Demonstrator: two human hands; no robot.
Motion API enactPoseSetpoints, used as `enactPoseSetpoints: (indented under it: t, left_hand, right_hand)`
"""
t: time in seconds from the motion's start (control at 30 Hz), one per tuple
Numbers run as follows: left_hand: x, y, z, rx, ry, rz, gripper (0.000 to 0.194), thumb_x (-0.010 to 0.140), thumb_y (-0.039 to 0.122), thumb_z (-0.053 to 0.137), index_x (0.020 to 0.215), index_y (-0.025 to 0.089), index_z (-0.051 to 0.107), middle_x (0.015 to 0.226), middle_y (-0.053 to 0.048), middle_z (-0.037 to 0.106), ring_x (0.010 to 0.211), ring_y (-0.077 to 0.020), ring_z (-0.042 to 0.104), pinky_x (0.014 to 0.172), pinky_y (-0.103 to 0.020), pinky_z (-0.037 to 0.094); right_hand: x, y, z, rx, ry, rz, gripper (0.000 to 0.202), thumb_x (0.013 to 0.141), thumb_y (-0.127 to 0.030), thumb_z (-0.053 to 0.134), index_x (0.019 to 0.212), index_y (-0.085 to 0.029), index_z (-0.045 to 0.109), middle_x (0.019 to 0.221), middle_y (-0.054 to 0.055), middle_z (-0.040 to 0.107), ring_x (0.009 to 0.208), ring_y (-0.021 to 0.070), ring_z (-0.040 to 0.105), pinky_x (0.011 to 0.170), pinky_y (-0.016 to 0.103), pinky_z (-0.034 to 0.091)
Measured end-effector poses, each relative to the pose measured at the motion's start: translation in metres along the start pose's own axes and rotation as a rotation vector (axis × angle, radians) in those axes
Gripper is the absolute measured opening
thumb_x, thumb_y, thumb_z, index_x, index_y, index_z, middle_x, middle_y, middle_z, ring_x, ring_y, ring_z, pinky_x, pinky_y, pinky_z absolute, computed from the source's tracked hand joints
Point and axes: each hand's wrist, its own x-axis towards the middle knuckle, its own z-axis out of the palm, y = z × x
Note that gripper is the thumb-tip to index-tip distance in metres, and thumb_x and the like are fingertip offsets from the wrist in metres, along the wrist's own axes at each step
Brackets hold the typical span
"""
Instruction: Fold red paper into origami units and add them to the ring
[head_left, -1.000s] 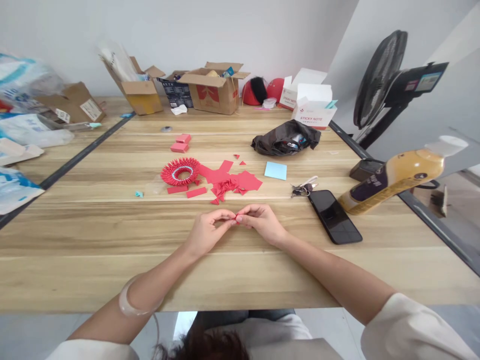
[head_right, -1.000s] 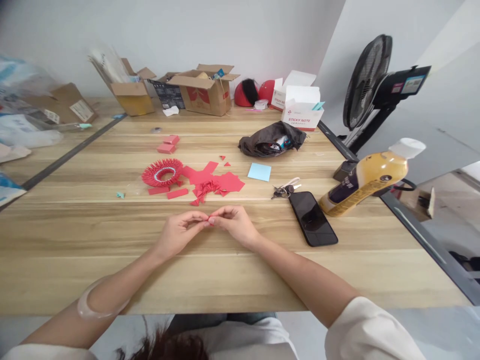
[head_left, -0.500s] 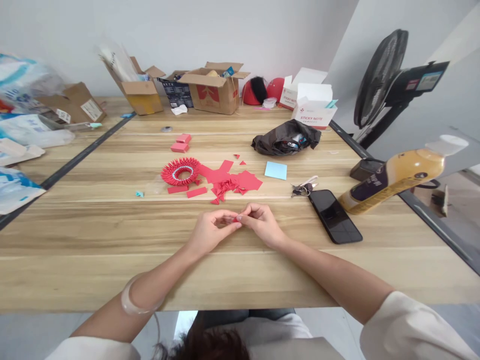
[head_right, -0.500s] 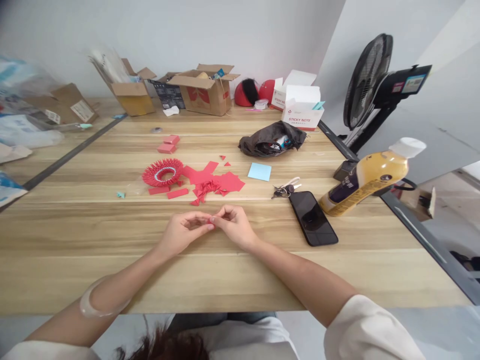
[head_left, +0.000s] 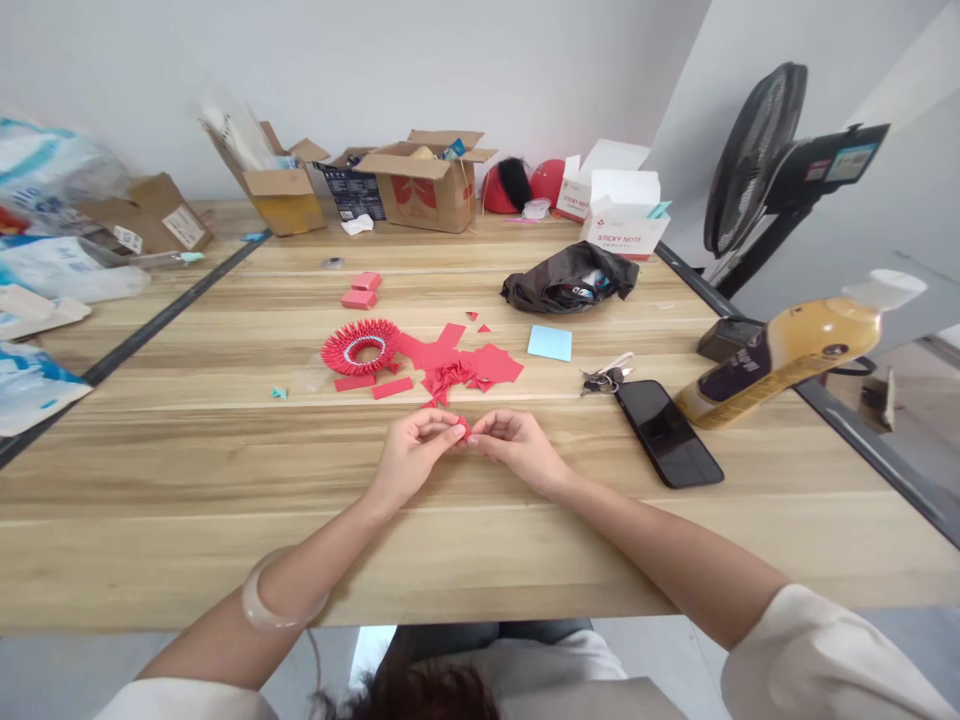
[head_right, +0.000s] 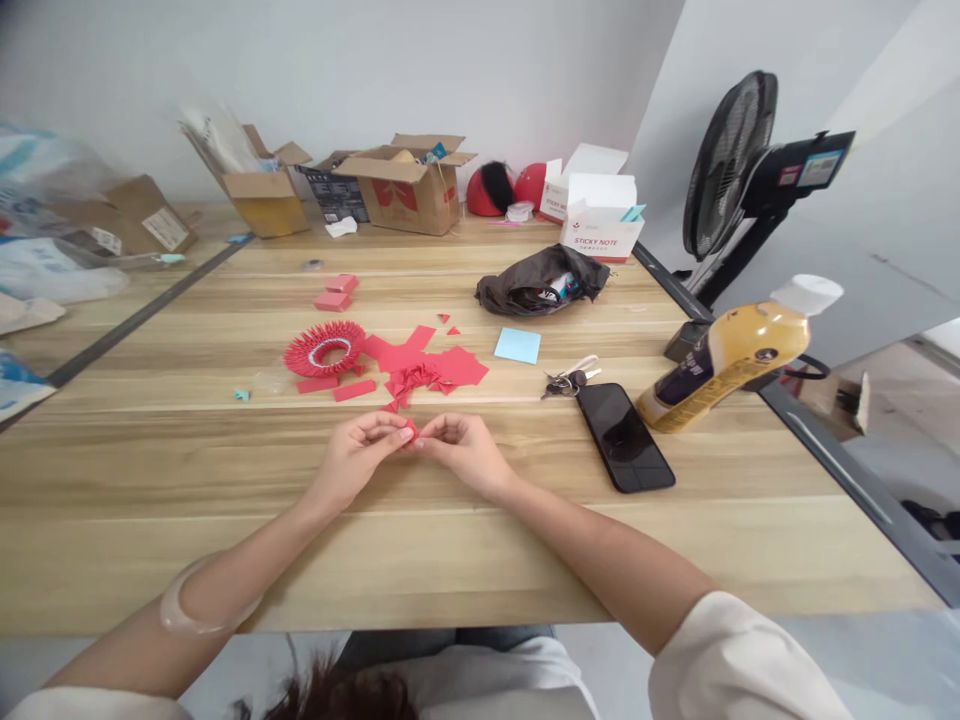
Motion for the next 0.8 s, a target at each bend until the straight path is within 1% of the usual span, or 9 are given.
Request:
enactPoseSetpoints:
  t: [0.1, 0.2, 0.33, 0.43, 0.57, 0.67, 0.8]
  left_hand:
    - [-0.0003, 0.001, -0.0001, 0.031, -0.011, 0.005, 0.021, 0.068, 0.03, 0.069, 0.079, 0.014, 0.062, 0.068, -0.003, 0.069, 0.066, -0.0144, 0.065, 0.068, -0.025, 0.05]
    - [-0.0006, 0.003, 0.0007, 0.047, -0.009, 0.002, 0.022, 0.065, 0.029, 0.071, 0.077, 0.014, 0.062, 0.07, -0.003, 0.068, 0.068, -0.0143, 0.064, 0.068, -0.024, 0.049]
    - [0.0011, 0.0011, 0.0004, 0.0, 0.013, 0.0, 0.022, 0.062, 0.028, 0.073, 0.074, 0.014, 0.062, 0.07, -0.002, 0.067, 0.067, -0.0133, 0.063, 0.068, -0.023, 0.049]
    - [0.0028, -0.002, -0.001, -0.076, -0.002, -0.026, 0.02, 0.064, 0.027, 0.072, 0.074, 0.013, 0.062, 0.068, -0.001, 0.067, 0.066, -0.012, 0.062, 0.068, -0.023, 0.048]
    - [0.003, -0.002, -0.0021, -0.117, -0.034, -0.025, 0.018, 0.066, 0.026, 0.071, 0.074, 0.014, 0.06, 0.067, -0.001, 0.068, 0.066, -0.0117, 0.063, 0.069, -0.023, 0.048]
    - [0.0014, 0.0003, -0.0018, -0.035, -0.031, -0.005, 0.017, 0.066, 0.025, 0.07, 0.071, 0.014, 0.058, 0.064, -0.001, 0.067, 0.062, -0.0113, 0.061, 0.064, -0.021, 0.047]
    - [-0.0002, -0.0007, -0.0009, 0.14, -0.005, 0.049, 0.016, 0.066, 0.025, 0.069, 0.071, 0.015, 0.058, 0.056, 0.001, 0.063, 0.053, -0.0107, 0.058, 0.053, -0.019, 0.043]
  right_hand:
    - [-0.0003, 0.0015, 0.0013, 0.021, 0.023, 0.003, 0.017, 0.066, -0.027, 0.068, 0.073, -0.014, 0.06, 0.067, -0.001, 0.06, 0.056, 0.0078, 0.05, 0.056, 0.022, 0.04]
    - [0.0007, 0.0059, 0.0012, 0.021, 0.045, -0.013, 0.016, 0.066, -0.026, 0.068, 0.073, -0.014, 0.06, 0.068, 0.0, 0.061, 0.059, 0.0091, 0.053, 0.061, 0.024, 0.042]
    - [0.0013, 0.0085, 0.0004, -0.01, 0.048, -0.031, 0.016, 0.067, -0.028, 0.067, 0.074, -0.015, 0.06, 0.071, 0.001, 0.062, 0.065, 0.0112, 0.056, 0.064, 0.025, 0.044]
    - [0.0004, 0.0052, 0.001, -0.025, 0.063, -0.029, 0.017, 0.069, -0.029, 0.065, 0.077, -0.014, 0.062, 0.074, 0.002, 0.063, 0.062, 0.01, 0.055, 0.061, 0.023, 0.043]
    - [-0.0011, -0.0003, 0.0025, -0.048, 0.087, -0.022, 0.018, 0.071, -0.031, 0.063, 0.072, -0.013, 0.061, 0.066, 0.0, 0.06, 0.054, 0.0075, 0.049, 0.054, 0.021, 0.039]
    - [-0.0016, -0.001, 0.0032, -0.05, 0.114, -0.034, 0.018, 0.073, -0.031, 0.062, 0.071, -0.014, 0.06, 0.063, -0.001, 0.059, 0.052, 0.007, 0.047, 0.052, 0.021, 0.038]
    - [-0.0024, 0.0033, 0.004, -0.092, 0.126, -0.081, 0.014, 0.073, -0.028, 0.06, 0.073, -0.014, 0.06, 0.067, 0.001, 0.062, 0.058, 0.0097, 0.054, 0.057, 0.022, 0.043]
